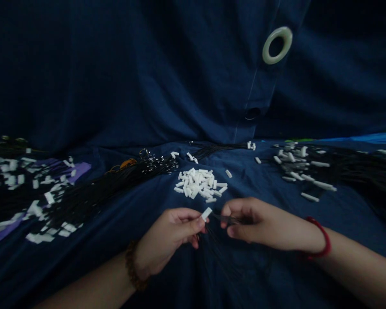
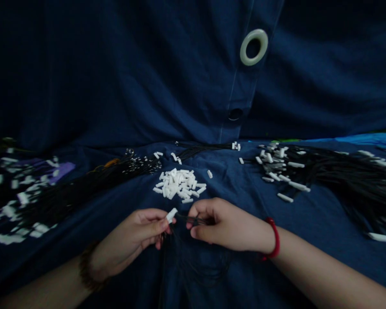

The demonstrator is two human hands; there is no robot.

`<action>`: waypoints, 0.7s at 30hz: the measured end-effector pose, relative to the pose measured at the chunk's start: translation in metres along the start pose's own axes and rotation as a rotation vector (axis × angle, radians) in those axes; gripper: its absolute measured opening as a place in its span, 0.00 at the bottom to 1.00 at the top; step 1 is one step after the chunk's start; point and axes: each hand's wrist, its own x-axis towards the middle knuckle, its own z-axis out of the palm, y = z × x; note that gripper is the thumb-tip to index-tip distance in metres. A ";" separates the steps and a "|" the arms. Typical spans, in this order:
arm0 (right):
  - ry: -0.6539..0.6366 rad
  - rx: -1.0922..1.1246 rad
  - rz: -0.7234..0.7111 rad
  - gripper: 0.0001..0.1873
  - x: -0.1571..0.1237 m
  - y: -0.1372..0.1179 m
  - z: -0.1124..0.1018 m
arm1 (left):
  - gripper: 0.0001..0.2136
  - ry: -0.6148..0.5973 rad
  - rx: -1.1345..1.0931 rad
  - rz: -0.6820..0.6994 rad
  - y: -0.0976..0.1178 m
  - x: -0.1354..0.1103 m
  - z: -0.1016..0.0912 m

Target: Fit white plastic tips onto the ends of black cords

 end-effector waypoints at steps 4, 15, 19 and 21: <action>-0.012 -0.124 -0.017 0.06 0.000 0.000 0.003 | 0.07 -0.028 -0.001 -0.007 -0.001 0.000 0.001; 0.027 -0.210 0.040 0.14 -0.008 -0.003 -0.003 | 0.03 -0.011 -0.111 -0.042 -0.004 0.004 -0.006; 0.060 -0.343 -0.042 0.13 -0.013 -0.009 -0.012 | 0.05 -0.030 -0.132 -0.075 -0.004 0.004 -0.007; 0.127 -0.490 -0.105 0.17 -0.016 -0.010 -0.013 | 0.06 -0.026 -0.115 -0.084 -0.004 0.005 -0.008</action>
